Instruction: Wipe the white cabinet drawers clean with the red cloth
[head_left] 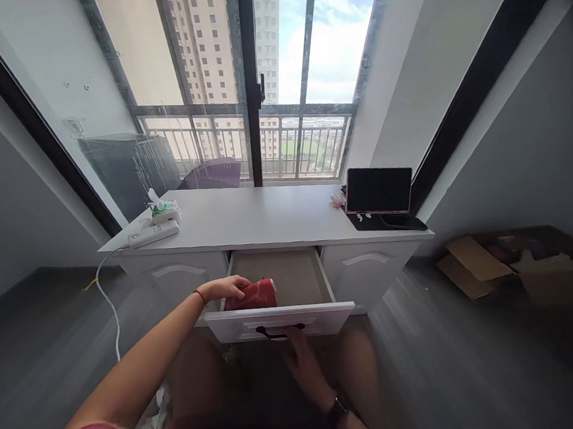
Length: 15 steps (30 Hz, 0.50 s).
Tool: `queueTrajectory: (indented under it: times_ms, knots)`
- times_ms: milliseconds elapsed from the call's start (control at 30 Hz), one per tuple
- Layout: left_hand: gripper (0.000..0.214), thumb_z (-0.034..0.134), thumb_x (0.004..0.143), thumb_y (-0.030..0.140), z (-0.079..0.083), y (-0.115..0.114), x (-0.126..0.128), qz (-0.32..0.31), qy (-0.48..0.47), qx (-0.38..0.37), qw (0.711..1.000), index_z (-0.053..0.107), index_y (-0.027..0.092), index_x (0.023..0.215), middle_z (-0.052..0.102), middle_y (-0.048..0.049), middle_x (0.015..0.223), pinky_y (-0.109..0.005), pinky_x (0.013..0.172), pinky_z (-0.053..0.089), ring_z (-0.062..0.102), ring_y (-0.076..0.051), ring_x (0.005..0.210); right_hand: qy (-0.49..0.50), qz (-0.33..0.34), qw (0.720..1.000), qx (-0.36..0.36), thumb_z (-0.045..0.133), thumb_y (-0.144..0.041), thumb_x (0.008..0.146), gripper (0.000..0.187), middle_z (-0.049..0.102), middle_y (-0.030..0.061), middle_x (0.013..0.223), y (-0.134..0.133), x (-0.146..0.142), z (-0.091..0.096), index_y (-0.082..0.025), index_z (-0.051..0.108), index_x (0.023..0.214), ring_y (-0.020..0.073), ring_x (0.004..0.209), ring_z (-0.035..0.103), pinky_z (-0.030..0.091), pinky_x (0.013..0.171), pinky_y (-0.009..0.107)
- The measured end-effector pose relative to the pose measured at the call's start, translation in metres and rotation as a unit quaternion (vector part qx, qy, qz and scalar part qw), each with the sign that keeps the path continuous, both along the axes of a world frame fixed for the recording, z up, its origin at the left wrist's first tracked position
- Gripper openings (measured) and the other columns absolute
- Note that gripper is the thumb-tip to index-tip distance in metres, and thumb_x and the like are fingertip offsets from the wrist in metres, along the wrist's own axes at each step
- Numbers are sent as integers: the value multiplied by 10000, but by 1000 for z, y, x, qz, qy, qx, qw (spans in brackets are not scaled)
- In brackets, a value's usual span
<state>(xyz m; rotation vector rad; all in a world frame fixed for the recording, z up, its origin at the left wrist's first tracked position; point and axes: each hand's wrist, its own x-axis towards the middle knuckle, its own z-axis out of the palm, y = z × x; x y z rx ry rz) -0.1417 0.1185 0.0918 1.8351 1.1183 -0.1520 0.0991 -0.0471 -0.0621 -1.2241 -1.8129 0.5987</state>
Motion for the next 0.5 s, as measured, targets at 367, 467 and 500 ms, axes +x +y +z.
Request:
queueTrajectory:
  times_ms: [367,467,500]
  knots:
    - [406,709,568,196,28,-141,-74,506,-516,43,690,690,206,974,724,-21,919,-270,677,554,659,-183,783,-8,-139,983,119,484,-269,948,195,651,77,1072,-12,50,87,-223,595,1102,203,1008,618,515,897,368]
    - [393,604,721,354,-17,-189,-85,562,-490,111,657,677,265,1097,745,-43,943,-407,732,573,671,-254,906,-108,-174,967,154,491,-303,949,275,635,98,1169,-3,66,102,-202,575,1190,237,1114,577,475,965,415]
    - [403,544,774,433,-33,-203,-85,573,-486,123,648,661,306,1138,748,-41,963,-439,759,566,665,-263,953,-142,-172,962,160,478,-308,954,300,631,103,1199,1,69,104,-190,570,1214,250,1154,559,457,991,431]
